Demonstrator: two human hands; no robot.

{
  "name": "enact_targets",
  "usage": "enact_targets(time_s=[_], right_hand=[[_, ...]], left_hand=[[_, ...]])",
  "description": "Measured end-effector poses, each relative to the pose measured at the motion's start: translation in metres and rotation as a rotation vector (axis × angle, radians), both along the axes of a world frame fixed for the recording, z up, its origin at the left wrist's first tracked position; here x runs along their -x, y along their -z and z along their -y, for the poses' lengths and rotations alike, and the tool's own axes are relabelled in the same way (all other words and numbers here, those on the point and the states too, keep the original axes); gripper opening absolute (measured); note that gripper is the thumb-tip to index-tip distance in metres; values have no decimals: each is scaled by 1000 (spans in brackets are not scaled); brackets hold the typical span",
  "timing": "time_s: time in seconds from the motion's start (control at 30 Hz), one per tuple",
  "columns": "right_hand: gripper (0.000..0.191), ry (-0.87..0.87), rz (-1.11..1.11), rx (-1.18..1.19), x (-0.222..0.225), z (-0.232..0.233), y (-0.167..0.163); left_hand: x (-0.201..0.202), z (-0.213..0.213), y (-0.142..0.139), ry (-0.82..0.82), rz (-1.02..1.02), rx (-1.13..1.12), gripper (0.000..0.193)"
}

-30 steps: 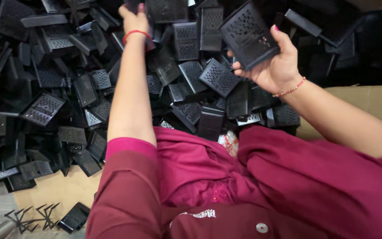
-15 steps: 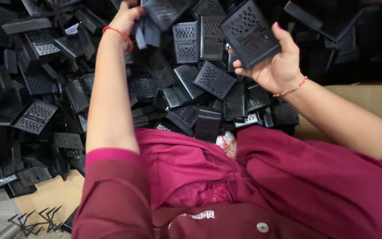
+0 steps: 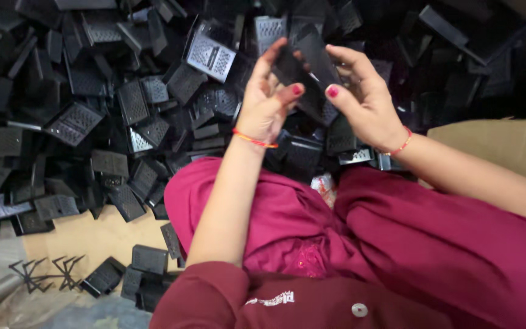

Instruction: The person sits on the floor and repeatedly picks up small black plastic trays from a large pile. They hold each tray with both hands, turn it over, and place it back into the pile. The task involves continuous handling of the trays without a visible final destination or assembly outcome.

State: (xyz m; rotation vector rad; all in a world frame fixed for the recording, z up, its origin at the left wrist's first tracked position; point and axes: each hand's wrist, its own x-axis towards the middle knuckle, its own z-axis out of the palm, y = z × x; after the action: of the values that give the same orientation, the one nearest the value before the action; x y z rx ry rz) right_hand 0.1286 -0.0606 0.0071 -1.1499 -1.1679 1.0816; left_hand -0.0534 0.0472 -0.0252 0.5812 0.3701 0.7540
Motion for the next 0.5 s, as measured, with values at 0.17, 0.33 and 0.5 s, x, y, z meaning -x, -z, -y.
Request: enact_targets(time_s=[0.17,0.33,0.5], right_hand=[[49,30,426,-114,11,7,1],[46,56,543,-75,5,4,6],[45,63,554,-38,6,-1,5]], left_hand=[[-9,8,33,-35,22,-101,88],[-20,6,47,-60,-51,-47,87],[-20,1,50,-33,-128,-35,90]])
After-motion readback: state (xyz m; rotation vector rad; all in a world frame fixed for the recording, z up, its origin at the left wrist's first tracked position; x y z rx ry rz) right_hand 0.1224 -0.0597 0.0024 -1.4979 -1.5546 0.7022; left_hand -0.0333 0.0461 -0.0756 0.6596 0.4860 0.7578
